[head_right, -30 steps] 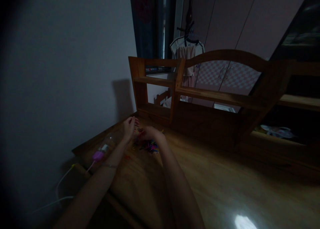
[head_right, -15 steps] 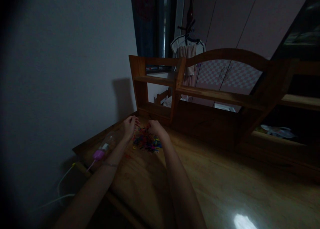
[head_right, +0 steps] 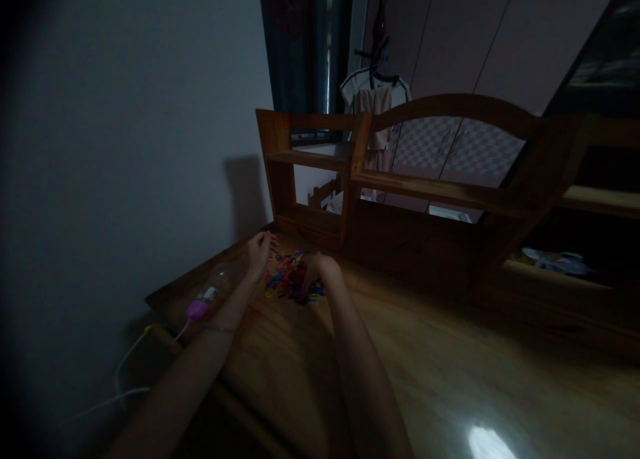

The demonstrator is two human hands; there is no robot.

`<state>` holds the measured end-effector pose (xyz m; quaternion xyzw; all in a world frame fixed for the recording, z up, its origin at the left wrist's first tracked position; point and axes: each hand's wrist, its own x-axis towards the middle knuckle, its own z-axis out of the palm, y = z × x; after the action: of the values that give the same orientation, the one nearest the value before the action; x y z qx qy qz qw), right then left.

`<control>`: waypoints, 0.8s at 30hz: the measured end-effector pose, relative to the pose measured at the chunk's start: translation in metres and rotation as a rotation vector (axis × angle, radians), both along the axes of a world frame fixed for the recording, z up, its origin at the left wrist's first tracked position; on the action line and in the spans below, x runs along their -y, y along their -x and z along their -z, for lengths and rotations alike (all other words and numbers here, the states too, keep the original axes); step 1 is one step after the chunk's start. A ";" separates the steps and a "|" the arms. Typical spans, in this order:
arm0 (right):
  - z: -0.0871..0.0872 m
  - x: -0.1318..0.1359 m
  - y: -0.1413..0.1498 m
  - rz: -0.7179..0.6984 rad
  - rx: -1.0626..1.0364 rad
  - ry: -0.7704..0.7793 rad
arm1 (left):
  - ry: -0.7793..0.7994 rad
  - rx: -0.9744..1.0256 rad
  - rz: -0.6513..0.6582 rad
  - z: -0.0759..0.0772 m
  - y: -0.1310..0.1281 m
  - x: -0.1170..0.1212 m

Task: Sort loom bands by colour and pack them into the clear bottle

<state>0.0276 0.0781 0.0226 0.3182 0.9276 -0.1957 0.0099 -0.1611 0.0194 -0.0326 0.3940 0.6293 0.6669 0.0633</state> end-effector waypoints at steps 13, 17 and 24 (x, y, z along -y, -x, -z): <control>-0.007 0.007 0.017 0.035 -0.074 -0.038 | -0.006 0.004 0.002 0.002 0.001 -0.001; -0.021 -0.003 0.001 0.022 -0.054 0.020 | -0.002 0.010 0.011 0.002 0.000 0.000; -0.030 -0.007 -0.024 0.022 0.152 0.166 | -0.017 0.010 0.006 0.004 0.001 -0.003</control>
<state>0.0515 0.0855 0.0526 0.3402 0.9012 -0.2473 0.1045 -0.1617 0.0223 -0.0365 0.3931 0.6222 0.6739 0.0654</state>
